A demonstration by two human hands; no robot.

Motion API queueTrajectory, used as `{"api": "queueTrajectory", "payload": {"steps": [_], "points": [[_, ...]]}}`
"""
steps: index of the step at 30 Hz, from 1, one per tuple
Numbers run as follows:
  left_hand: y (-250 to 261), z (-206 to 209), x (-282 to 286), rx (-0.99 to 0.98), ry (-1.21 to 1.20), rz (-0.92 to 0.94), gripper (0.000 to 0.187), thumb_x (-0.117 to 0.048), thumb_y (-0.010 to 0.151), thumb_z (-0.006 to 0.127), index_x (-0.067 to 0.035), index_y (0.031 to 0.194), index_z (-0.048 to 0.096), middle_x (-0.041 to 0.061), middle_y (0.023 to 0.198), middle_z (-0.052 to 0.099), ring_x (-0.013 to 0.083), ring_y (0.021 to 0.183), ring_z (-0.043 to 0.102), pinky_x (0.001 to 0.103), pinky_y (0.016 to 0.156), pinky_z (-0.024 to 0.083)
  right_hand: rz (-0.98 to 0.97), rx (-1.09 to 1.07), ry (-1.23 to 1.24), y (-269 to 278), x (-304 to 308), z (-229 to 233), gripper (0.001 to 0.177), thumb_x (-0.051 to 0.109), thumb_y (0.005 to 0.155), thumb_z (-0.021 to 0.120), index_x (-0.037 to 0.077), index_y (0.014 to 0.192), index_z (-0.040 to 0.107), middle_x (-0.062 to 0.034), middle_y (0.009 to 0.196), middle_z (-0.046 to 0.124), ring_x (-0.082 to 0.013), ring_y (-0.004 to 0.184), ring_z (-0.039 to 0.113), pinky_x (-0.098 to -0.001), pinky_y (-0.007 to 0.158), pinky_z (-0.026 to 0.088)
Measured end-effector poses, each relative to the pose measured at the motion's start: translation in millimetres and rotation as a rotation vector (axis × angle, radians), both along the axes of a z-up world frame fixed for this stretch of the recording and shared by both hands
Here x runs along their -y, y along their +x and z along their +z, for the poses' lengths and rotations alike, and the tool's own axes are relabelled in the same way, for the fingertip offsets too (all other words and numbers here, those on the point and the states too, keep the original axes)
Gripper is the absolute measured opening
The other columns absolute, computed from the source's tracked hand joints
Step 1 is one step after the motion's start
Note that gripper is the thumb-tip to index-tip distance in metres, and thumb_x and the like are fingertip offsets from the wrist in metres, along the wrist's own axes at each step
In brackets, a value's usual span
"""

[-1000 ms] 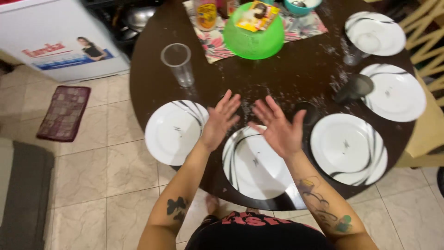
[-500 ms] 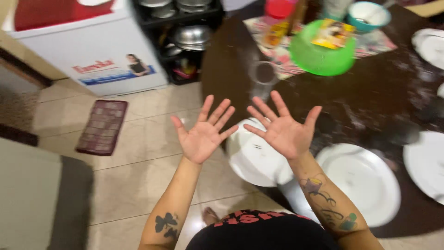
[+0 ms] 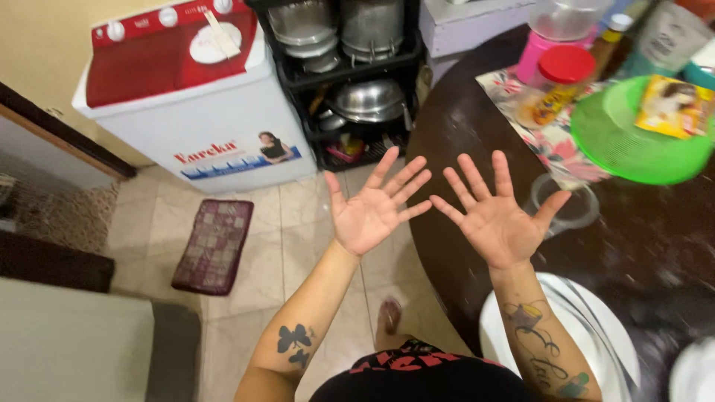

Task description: Setting a dining table with plates, cups, forks, and spoons.

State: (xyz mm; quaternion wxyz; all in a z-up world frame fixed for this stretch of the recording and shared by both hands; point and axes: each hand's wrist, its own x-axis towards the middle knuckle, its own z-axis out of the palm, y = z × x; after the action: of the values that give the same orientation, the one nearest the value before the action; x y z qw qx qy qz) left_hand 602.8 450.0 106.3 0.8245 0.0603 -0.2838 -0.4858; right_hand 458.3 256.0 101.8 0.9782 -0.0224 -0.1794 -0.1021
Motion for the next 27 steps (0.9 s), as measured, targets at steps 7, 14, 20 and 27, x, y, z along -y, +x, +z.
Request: {"api": "queueTrajectory", "payload": {"steps": [7,14,20,27], "points": [[130.6,17.2,47.2,-0.040,0.037,-0.063,0.106,-0.090,0.087,0.030,-0.020,0.166,0.024,0.020,0.174,0.016,0.0378,0.162,0.015,0.066,0.128,0.014,-0.063,-0.012,0.082,119.4,38.0,6.1,0.108,0.092,0.079,0.039,0.019,0.159,0.039,-0.0215,0.172,0.025,-0.0429,0.162,0.015,-0.0745,0.126,0.002],[216.6,9.1,135.8,0.002,0.033,-0.213,0.106,-0.089,0.088,0.032,-0.019,0.166,0.025,0.021,0.174,0.016,0.0382,0.162,0.015,0.066,0.128,0.015,-0.287,-0.050,-0.095,167.0,98.9,-0.5,0.103,0.089,0.083,0.038,0.020,0.159,0.043,-0.0191,0.173,0.028,-0.0394,0.162,0.019,-0.0747,0.130,0.004],[278.1,-23.2,252.4,0.001,0.045,-0.436,0.105,-0.088,0.089,0.034,-0.018,0.167,0.025,0.020,0.173,0.020,0.0366,0.162,0.019,0.064,0.129,0.017,-0.535,-0.136,-0.095,206.5,169.9,-14.9,0.101,0.089,0.087,0.033,0.019,0.160,0.043,-0.0184,0.172,0.030,-0.0381,0.163,0.023,-0.0727,0.131,0.008],[339.8,-40.4,392.7,0.056,0.019,-0.692,0.097,-0.082,0.094,0.036,-0.018,0.167,0.025,0.016,0.171,0.028,0.0339,0.158,0.030,0.058,0.127,0.027,-0.883,-0.313,-0.239,251.7,239.4,-12.8,0.096,0.086,0.088,0.039,0.022,0.159,0.046,-0.0155,0.173,0.033,-0.0357,0.163,0.024,-0.0695,0.132,0.012]]}}
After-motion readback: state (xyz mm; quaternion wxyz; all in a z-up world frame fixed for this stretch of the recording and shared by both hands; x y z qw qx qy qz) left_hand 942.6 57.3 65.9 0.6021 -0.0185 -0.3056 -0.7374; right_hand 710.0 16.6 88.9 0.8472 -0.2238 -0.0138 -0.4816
